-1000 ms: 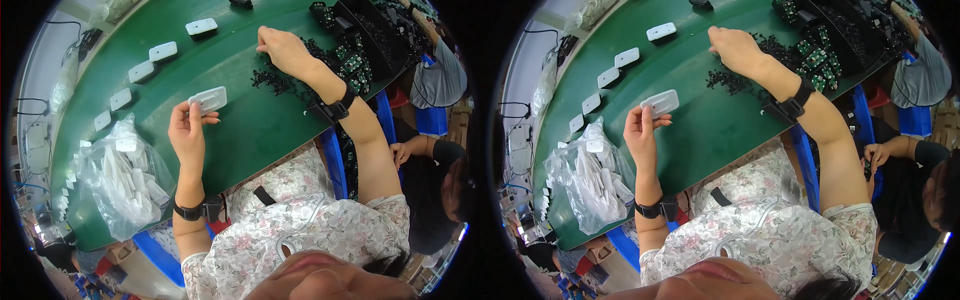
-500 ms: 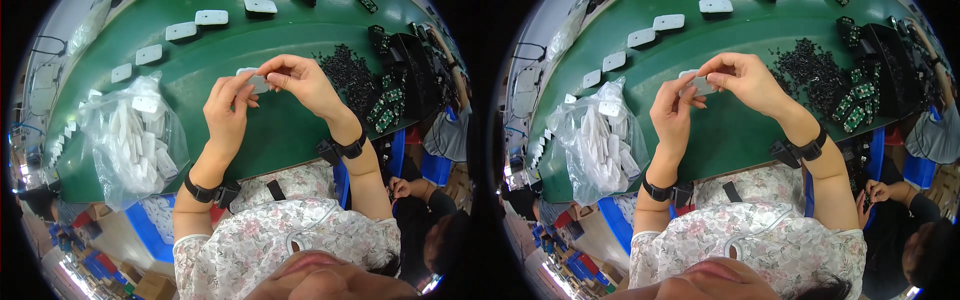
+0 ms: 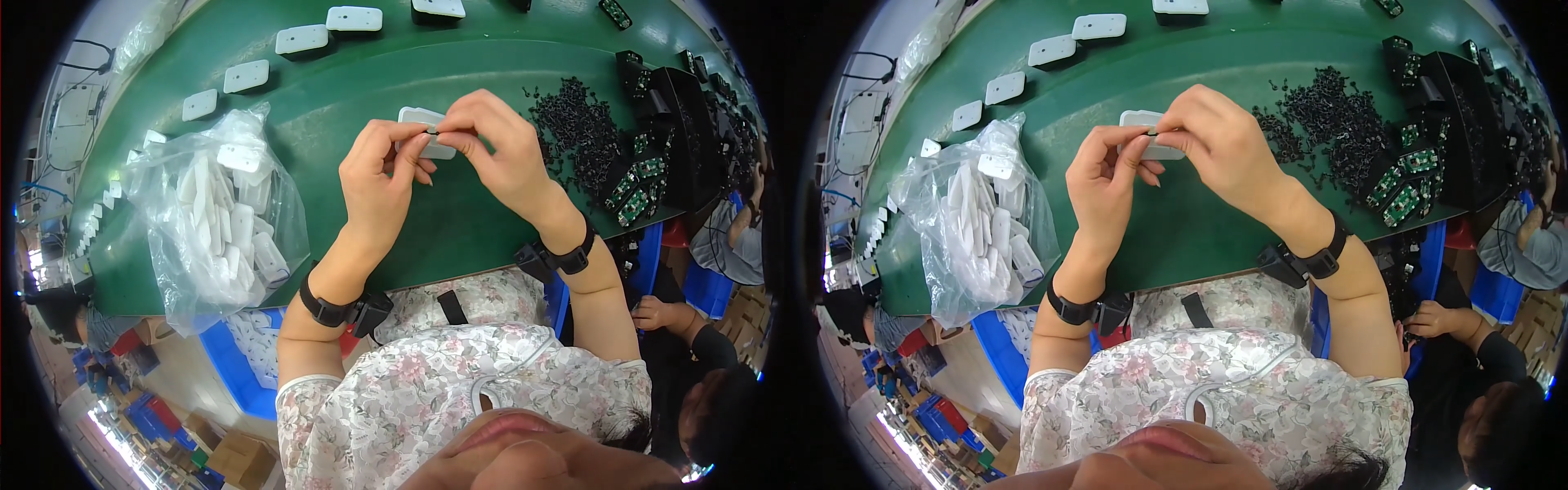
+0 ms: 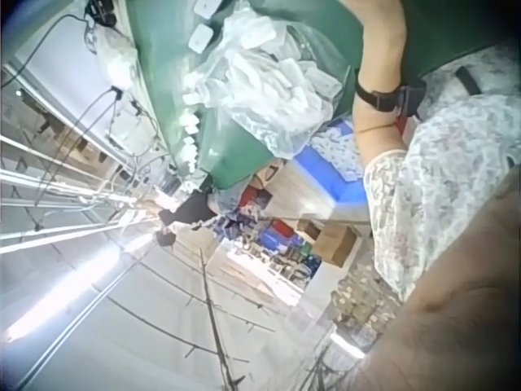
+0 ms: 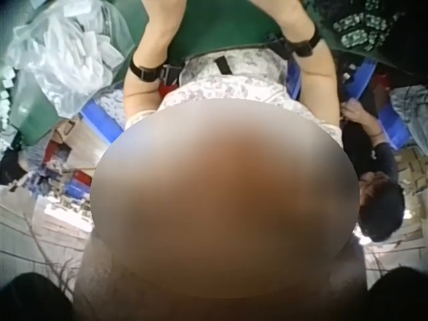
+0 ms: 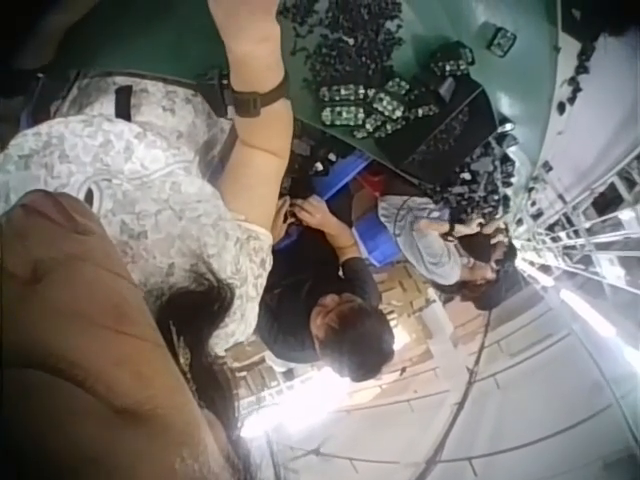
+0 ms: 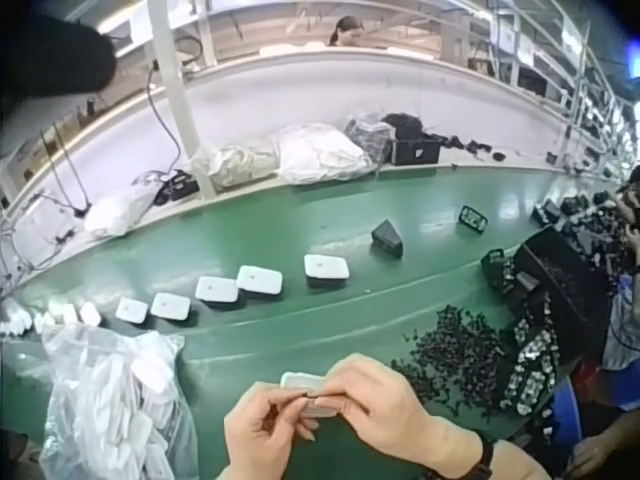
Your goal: The person picks up a black housing and a white plate, fits them together, and places the assembly on the table. They then pick up a white plate, insert a small black component into it, and fit the plate onto a black housing containing a circuit board.
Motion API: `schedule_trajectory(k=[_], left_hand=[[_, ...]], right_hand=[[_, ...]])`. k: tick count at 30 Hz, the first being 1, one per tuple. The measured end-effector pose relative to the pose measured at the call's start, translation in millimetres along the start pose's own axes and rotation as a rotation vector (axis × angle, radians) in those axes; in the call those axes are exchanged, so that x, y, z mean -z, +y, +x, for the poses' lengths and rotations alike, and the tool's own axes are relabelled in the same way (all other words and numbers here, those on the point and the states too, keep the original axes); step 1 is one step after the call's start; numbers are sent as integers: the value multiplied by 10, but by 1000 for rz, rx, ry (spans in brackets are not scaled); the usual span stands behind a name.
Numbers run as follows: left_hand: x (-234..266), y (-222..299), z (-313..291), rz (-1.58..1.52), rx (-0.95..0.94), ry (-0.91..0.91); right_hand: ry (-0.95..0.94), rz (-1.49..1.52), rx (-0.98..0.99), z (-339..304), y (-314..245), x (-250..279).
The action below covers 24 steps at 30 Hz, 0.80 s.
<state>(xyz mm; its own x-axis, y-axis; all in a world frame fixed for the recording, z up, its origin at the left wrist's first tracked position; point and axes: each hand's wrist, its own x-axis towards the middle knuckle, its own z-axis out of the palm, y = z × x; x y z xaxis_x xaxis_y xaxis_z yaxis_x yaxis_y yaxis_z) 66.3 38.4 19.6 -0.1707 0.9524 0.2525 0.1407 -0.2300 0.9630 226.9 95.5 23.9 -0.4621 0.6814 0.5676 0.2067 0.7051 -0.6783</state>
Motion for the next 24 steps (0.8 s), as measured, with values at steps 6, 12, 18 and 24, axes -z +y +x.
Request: schedule_trajectory(k=[6, 12, 18, 24], left_hand=[[21, 5, -12, -165, 153, -69], [-28, 124, 6, -350, 221, 21], [30, 64, -13, -362, 375, -60], [-20, 37, -39, -472, 308, -37]], right_hand=[[14, -371, 288, 27, -90, 21], [61, -254, 140, 29, -35, -15], [75, -224, -47, 4, -63, -76], [70, -241, -151, 2, -119, -110]])
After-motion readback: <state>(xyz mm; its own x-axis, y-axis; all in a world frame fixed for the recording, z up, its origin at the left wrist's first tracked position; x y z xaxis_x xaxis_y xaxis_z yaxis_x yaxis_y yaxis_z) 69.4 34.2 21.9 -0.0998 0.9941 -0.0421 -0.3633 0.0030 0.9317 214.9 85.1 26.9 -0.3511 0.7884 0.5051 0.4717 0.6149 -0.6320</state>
